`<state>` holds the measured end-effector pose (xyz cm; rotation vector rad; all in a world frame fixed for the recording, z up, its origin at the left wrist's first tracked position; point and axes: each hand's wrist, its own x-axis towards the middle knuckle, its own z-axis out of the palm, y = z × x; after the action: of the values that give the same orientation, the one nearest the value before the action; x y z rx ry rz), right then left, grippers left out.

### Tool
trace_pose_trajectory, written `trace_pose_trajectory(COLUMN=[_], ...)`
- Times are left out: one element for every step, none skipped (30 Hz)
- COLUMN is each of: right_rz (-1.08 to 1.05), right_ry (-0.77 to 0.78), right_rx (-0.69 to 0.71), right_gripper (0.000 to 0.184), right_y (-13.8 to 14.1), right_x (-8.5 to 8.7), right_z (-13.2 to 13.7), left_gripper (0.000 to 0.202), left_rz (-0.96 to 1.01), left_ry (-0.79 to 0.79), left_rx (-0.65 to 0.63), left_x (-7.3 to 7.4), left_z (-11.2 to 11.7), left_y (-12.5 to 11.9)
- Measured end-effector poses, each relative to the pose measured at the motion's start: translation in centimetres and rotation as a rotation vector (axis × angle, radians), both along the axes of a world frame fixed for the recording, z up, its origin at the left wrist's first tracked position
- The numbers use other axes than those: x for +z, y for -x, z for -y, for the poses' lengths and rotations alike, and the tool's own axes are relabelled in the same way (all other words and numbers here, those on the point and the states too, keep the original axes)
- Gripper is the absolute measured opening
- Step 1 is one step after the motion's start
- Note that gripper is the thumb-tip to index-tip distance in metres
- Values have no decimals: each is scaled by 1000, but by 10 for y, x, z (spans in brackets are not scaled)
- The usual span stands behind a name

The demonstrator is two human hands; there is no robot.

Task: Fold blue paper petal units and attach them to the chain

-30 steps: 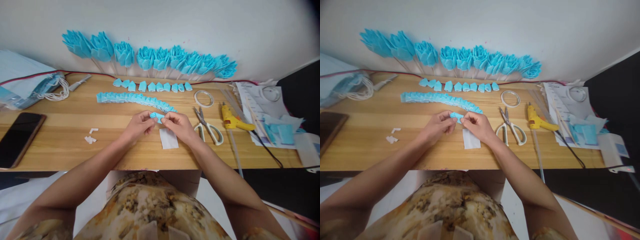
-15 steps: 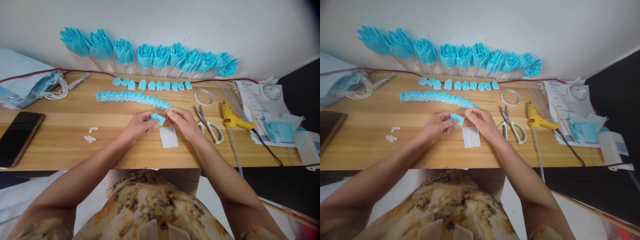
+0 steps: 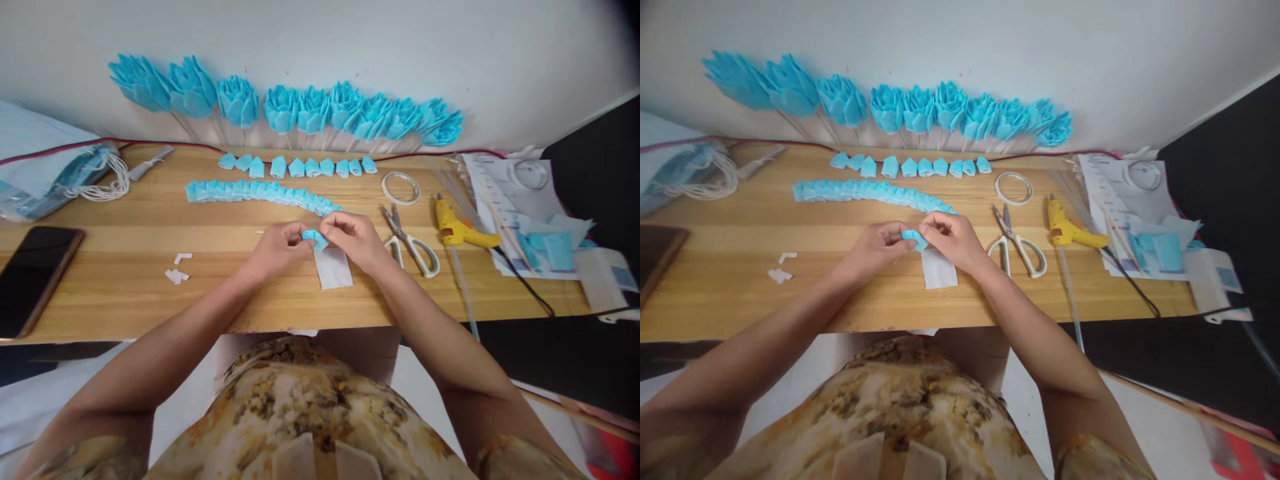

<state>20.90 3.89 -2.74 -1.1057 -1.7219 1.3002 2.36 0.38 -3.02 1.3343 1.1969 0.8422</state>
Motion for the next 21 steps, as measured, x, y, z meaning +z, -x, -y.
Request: trace_pose_trajectory(right_rz=[-30, -57, -74, -76, -61, -33, 7, 53, 98, 135, 157, 162, 158, 150, 152, 173, 210, 261, 323, 391, 460], right_ry=[7, 14, 19, 18, 12, 2, -9, -25, -47, -73, -101, -132, -167, -202, -237, -270, -298, -323, -344, -362, -380], right_rx=[-22, -51, -76, -88, -82, -56, -13, 32, 62, 67, 44, -5, -72, -142, -200, -239, -263, -274, -275, -268, -259], right_gripper=[24, 27, 30, 33, 34, 34, 32, 30, 27, 24, 23, 23, 23, 25, 25, 25, 24, 23, 22, 22, 22], right_y=[-2, -3, -5, -6, -7, -8, -8, -8, -9, -11, -14, -19, -24, -30, -36, -42, -47, -51, -54, -56, -57], right_x=[0, -1, -1, -1, -1, -1, -1, -1, 0, 2, 4, 8, 12, 17, 21, 25, 27, 29, 28, 27, 24], right_z=[-1, -2, -3, -3, -3, -3, -3, -4, -5, -7, -10, -13, -18, -22, -27, -30, -33, -34, -34, -33, -31], left_gripper=[24, 23, 23, 22, 21, 20, 20, 19, 19, 19, 18, 19, 21, 24, 26, 26, 26, 25, 24, 24, 25], left_rz=[8, 21, 36, 51, 65, 78, 90, 102, 117, 135, 156, 179, 202, 225, 250, 277, 304, 331, 356, 375, 389], left_ry=[4, 9, 16, 22, 25, 27, 31, 35, 40, 45, 47, 43, 35, 30, 31, 39, 53, 69, 84, 95, 102], left_rx=[6, 18, 33, 53, 76, 95, 109, 120, 129, 139, 153, 169, 187, 205, 222, 238, 250, 260, 268, 273, 279], left_x=[1, 2, 3, 4, 5, 6, 6, 5, 4, 3, 2, 1, 0, 0, 0, 0, 1, 1, 2, 3, 3], left_z=[0, 0, 1, 1, 1, 1, 1, 0, 0, -1, -2, -2, -3, -4, -4, -5, -5, -5, -5, -5, -5], left_y=[0, 0, 0, 0, 0, 0, 0, 0, 1, 2, 3, 4, 5, 7, 8, 8, 9, 10, 10, 10, 11])
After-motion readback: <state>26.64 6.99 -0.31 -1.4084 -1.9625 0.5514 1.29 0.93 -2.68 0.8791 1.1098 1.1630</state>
